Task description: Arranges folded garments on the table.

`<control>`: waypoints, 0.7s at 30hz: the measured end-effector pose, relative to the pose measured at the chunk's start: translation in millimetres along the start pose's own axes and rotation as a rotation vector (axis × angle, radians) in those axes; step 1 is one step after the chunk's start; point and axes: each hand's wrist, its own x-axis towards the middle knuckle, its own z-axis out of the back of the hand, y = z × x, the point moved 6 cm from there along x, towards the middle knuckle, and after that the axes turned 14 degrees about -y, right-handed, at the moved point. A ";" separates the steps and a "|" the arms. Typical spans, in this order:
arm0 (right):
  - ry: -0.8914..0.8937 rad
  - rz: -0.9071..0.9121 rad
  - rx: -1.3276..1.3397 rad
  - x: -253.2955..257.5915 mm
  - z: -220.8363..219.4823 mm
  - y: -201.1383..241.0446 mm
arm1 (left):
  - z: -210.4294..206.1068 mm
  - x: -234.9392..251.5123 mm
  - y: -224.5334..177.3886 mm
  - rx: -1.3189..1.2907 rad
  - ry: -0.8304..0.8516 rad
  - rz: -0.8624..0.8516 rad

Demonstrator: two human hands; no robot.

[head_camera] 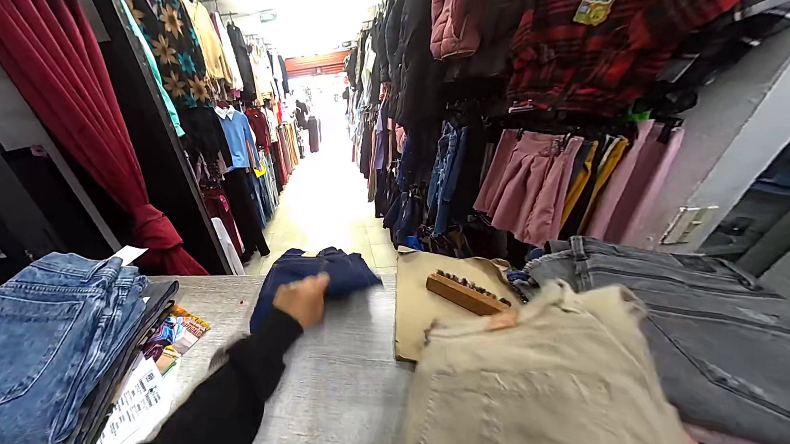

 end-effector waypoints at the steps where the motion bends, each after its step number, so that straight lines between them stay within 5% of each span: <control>1: -0.014 -0.035 0.015 2.1 -10.8 -1.0 | 18.5 25.4 12.9 -0.021 -0.044 0.069; 5: 0.028 -0.244 0.086 19.9 -57.6 -45.0 | 120.4 95.3 33.0 -0.081 -0.360 0.126; 9: 0.106 -0.375 -0.109 23.6 -71.2 -124.0 | 175.6 68.0 -24.8 -0.087 -0.617 -0.295; 12: 0.181 -0.370 -0.316 26.2 -58.7 -142.3 | 147.3 -10.9 -81.5 -0.025 -0.593 -0.582; 15: 0.230 -0.151 -0.524 29.2 -39.0 -147.5 | 64.4 -114.6 -111.5 -0.061 -0.505 -0.690; 18: 0.287 0.075 -0.715 26.4 -32.2 -138.6 | 16.5 -169.8 -118.3 -0.137 -0.417 -0.644; 21: 0.196 0.290 -0.814 30.9 -35.8 -122.3 | 27.6 -163.5 -113.6 -0.391 -0.022 -0.456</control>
